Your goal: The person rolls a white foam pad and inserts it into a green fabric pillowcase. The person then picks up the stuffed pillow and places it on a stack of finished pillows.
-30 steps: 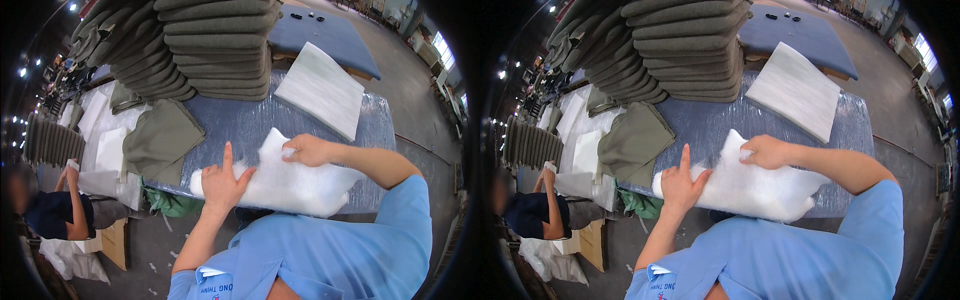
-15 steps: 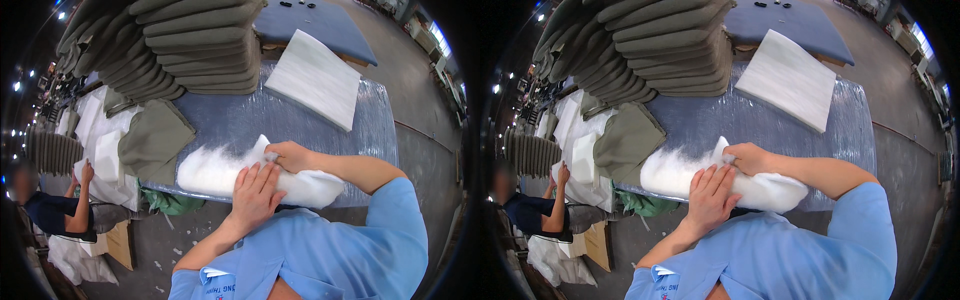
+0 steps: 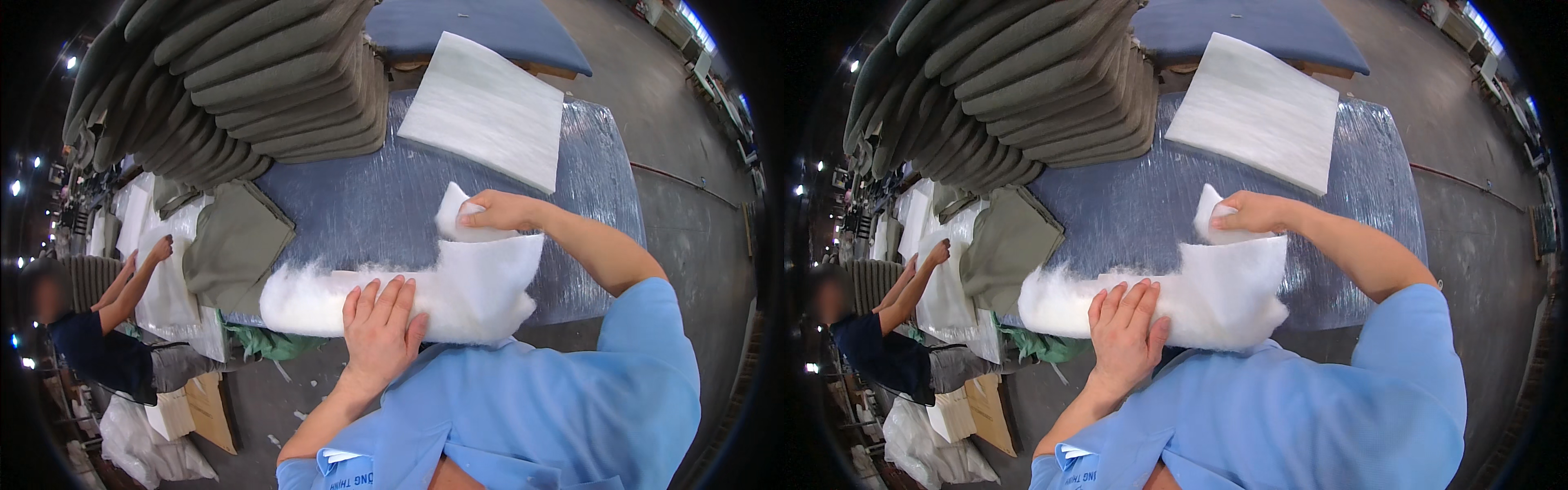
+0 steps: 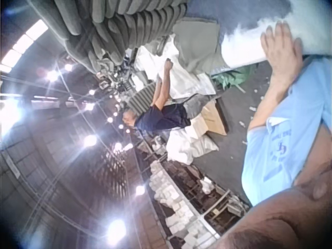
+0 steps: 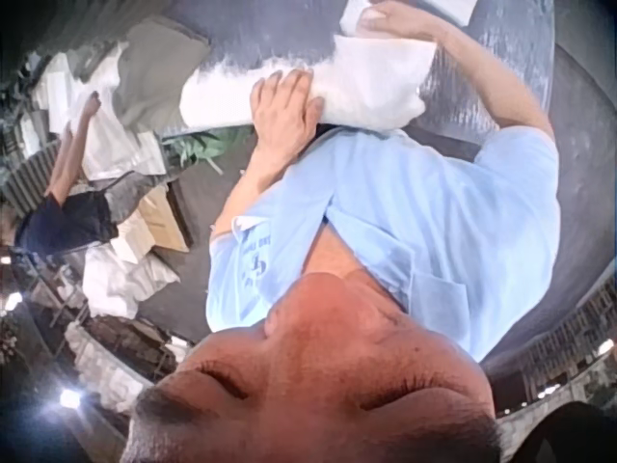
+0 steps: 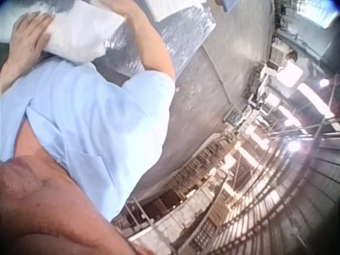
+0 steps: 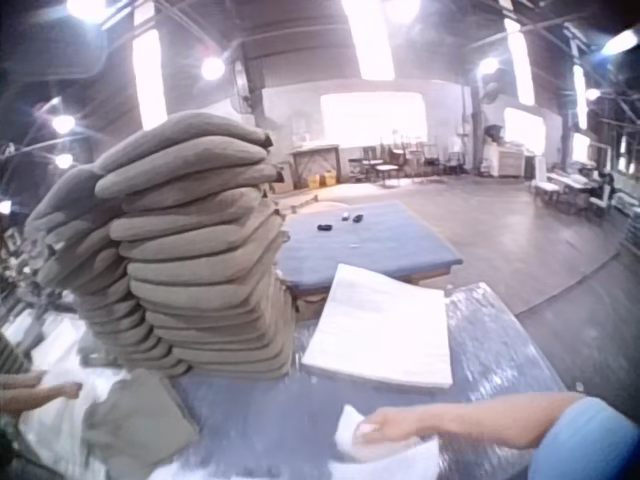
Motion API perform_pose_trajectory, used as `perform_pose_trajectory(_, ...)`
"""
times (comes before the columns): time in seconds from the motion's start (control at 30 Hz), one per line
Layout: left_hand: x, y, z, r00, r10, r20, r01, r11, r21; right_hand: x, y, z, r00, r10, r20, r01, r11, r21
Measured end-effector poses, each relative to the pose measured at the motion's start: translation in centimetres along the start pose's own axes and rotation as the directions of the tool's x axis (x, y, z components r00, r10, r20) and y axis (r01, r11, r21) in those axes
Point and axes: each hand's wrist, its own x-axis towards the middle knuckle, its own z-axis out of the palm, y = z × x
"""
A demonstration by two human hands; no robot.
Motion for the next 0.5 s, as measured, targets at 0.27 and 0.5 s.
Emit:
perform_pose_trajectory(0.27, 1.3, 0.0, -0.3, 1.0, 0.022, 0.014, -0.022, 1.0, -0.011, -7.3, -13.5, -0.4, 0.967, 0.068, 0.246, 0.049, 0.896, -0.442)
perform_pose_trajectory(0.5, 2.4, -0.2, 0.2, 0.99, 0.125, -0.071, -0.127, 0.992, -0.024, -6.7, -11.0, 5.4, 0.989, -0.139, 0.043, 0.125, 0.667, -0.735)
